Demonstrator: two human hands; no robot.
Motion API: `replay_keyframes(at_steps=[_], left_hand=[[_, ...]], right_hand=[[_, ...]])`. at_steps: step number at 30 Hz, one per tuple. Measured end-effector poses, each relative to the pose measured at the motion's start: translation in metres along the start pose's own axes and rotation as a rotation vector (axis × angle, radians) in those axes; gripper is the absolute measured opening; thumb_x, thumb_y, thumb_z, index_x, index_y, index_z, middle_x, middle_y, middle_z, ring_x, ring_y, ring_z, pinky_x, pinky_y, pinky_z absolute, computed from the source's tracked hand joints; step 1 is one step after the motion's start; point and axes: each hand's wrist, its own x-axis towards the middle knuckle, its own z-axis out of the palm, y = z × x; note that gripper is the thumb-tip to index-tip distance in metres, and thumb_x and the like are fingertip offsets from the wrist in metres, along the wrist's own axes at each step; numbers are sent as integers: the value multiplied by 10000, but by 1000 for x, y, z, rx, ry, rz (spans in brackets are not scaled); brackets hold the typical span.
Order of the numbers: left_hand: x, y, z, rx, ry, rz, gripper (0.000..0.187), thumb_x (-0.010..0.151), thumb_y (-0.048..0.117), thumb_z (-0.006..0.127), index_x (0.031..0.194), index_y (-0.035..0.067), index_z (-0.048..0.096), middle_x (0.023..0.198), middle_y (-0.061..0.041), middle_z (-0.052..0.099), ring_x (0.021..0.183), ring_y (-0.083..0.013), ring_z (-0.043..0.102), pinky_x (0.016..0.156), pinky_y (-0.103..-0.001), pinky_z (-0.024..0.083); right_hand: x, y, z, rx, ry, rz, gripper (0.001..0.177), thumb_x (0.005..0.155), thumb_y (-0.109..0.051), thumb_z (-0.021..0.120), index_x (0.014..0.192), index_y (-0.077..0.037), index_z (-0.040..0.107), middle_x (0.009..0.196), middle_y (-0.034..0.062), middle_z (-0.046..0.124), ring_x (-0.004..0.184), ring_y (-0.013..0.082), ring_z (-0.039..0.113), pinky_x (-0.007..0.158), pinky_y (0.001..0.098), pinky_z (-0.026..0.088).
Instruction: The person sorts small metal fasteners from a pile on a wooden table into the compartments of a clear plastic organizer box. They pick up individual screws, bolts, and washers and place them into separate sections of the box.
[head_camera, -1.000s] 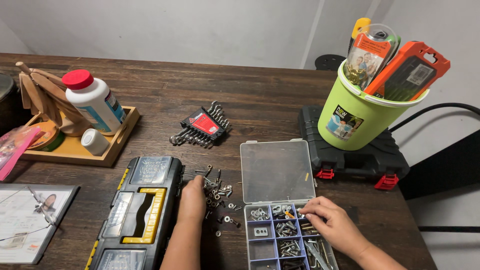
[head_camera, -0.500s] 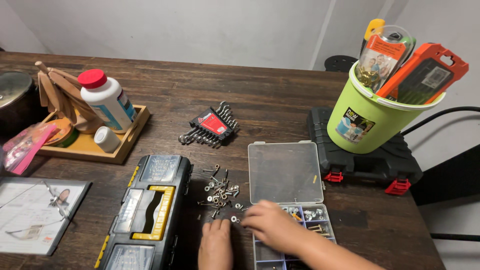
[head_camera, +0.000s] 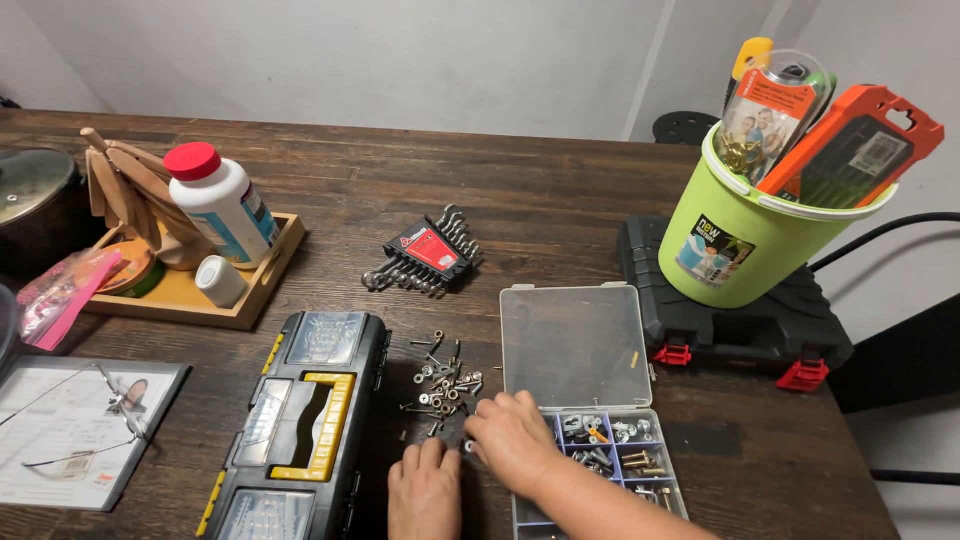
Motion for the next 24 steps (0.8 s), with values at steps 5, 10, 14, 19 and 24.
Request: replay_keyframes(at_steps=[5,10,14,19,24], left_hand=[[1,-9,4,-220,-114,-55,162,843,178,638,999,148,671,1101,-49,618,1064,-287,572,882,-436,495],[4,-7,-7,-373,-75,-108,122,848,111,654,968,118,673,1128,-49,654,1089,-293,597,911,-426,523],[12,2,-32,-517,86,-137,155,790,149,747,938,107,725,1163,-59,666,1113,-315,585,917,-433,507],[27,52,-51,-535,15,-213,188,770,211,789,946,148,771,1197,-34,668,1150,-292,579,937,-457,438],[43,90,-44,-524,96,-171,150,815,129,723,952,150,781,1112,-76,664,1084,-319,580,891,-472,447]], right_hand=[[2,-6,0,28,-14,39,95,772,-193,759,859,-162,736,910,43,648,963,290,574,835,475,382],[10,-10,1,70,-67,174,17,774,-165,733,789,-159,729,917,47,655,1004,287,578,888,475,381],[5,5,-11,189,32,269,49,785,-224,750,808,-181,739,927,13,668,1026,250,609,909,473,379],[-38,43,-42,212,151,487,160,753,-305,789,866,-197,757,942,-7,654,1053,227,600,926,438,381],[-55,41,-44,166,82,535,186,814,-296,734,976,-233,801,945,-19,645,1058,198,591,941,410,381]])
